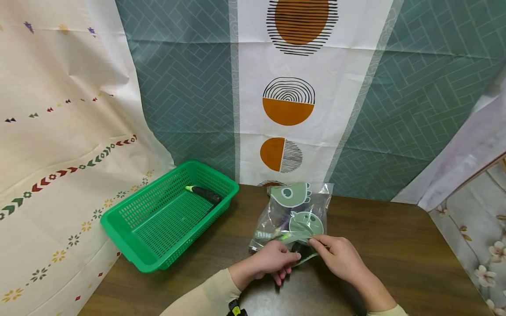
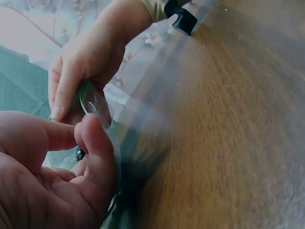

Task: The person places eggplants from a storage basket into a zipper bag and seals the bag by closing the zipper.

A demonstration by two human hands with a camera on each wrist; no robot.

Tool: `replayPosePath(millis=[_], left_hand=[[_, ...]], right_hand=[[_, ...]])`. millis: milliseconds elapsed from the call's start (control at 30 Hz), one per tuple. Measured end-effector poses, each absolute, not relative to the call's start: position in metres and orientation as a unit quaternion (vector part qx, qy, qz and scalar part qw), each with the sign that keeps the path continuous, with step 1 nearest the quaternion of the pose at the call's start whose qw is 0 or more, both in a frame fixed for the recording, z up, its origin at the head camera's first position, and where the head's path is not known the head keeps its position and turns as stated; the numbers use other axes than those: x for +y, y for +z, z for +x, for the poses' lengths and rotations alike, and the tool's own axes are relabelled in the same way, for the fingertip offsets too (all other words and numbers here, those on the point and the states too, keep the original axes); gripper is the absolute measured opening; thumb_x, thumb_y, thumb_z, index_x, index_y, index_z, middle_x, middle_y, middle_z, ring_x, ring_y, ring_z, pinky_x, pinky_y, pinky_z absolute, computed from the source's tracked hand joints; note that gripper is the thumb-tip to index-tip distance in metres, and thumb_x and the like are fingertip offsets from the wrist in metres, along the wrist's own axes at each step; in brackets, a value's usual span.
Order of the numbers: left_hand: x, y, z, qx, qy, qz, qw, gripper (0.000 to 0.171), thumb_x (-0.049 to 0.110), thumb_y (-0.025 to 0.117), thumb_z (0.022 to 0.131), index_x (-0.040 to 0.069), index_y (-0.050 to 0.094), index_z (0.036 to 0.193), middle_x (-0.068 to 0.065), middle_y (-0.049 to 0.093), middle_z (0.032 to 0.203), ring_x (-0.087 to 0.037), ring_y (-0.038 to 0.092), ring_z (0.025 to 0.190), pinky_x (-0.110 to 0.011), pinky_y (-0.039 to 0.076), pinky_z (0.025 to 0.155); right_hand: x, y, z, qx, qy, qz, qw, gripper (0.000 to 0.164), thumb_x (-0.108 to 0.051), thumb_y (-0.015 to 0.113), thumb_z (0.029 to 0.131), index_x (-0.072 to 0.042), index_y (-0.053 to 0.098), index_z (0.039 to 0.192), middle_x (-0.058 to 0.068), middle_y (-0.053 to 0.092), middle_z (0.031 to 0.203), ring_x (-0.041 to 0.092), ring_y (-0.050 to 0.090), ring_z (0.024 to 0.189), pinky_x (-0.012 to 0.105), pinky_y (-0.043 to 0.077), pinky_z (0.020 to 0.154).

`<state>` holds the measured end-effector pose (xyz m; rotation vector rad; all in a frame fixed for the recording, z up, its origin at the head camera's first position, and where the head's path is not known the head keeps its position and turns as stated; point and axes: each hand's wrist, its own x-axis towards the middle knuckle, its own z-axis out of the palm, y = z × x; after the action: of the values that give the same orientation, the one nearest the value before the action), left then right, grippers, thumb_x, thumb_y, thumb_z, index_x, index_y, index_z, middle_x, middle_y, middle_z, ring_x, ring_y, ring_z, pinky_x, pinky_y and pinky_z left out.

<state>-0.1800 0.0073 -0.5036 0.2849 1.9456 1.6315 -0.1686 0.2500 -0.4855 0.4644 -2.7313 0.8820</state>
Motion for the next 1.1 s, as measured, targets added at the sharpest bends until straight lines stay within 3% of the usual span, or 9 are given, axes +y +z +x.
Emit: replayPosePath(millis=[300,433,567,667,767,1100], left_hand=[[0.0080,-0.5054,-0.1836,0.701,0.631,0.114,0.312,0.035,0.026,0.074,0.106,0.008,0.066,0.077,-0.002,0.063,0.068,-0.008,0.051,0.048,-0.021,0.046,0.040],[0.0080,-0.5047,-0.1855,0.698,0.629,0.128,0.318,0.033,0.025,0.073,0.106,0.001,0.070,0.084,-0.002,0.063,0.070,-0.008,0.051,0.049,-0.020,0.044,0.040],[0.0077,-0.5054,-0.1870,0.697,0.625,0.144,0.321,0.028,0.024,0.073,0.107,-0.004,0.075,0.110,-0.002,0.065,0.072,-0.009,0.052,0.051,-0.020,0.043,0.040],[0.0073,-0.5068,-0.1876,0.697,0.623,0.151,0.320,0.039,0.023,0.073,0.107,-0.003,0.071,0.136,-0.003,0.065,0.073,-0.009,0.052,0.052,-0.020,0.041,0.040],[0.0069,-0.5076,-0.1881,0.698,0.621,0.153,0.322,0.050,0.023,0.073,0.108,-0.002,0.062,0.150,-0.004,0.065,0.073,-0.010,0.052,0.052,-0.020,0.039,0.040],[0.0017,-0.5020,-0.1872,0.701,0.611,0.163,0.329,0.051,0.026,0.073,0.108,-0.003,0.064,0.149,-0.005,0.068,0.074,-0.010,0.054,0.053,-0.021,0.041,0.041]], right_hand=[[0.2504,-0.4862,-0.1685,-0.932,0.302,0.160,0.122,0.014,-0.026,0.077,0.108,-0.021,0.087,0.115,-0.010,0.083,0.109,0.009,0.077,0.096,0.045,0.065,0.086],[0.2509,-0.4868,-0.1686,-0.931,0.302,0.163,0.124,0.014,-0.026,0.077,0.108,-0.021,0.087,0.115,-0.010,0.083,0.108,0.008,0.076,0.094,0.043,0.065,0.084],[0.2514,-0.4869,-0.1689,-0.929,0.305,0.166,0.127,0.014,-0.026,0.077,0.108,-0.021,0.087,0.115,-0.010,0.083,0.108,0.006,0.075,0.093,0.040,0.064,0.081],[0.2517,-0.4864,-0.1692,-0.928,0.307,0.169,0.129,0.013,-0.026,0.077,0.108,-0.021,0.087,0.114,-0.011,0.083,0.107,0.005,0.074,0.091,0.039,0.064,0.080],[0.2521,-0.4852,-0.1694,-0.927,0.310,0.168,0.127,0.012,-0.026,0.077,0.107,-0.022,0.087,0.113,-0.012,0.082,0.107,0.003,0.073,0.090,0.037,0.063,0.078],[0.2541,-0.4825,-0.1693,-0.931,0.315,0.151,0.108,0.015,-0.027,0.076,0.108,-0.020,0.087,0.116,-0.009,0.083,0.109,0.008,0.075,0.094,0.041,0.064,0.083]])
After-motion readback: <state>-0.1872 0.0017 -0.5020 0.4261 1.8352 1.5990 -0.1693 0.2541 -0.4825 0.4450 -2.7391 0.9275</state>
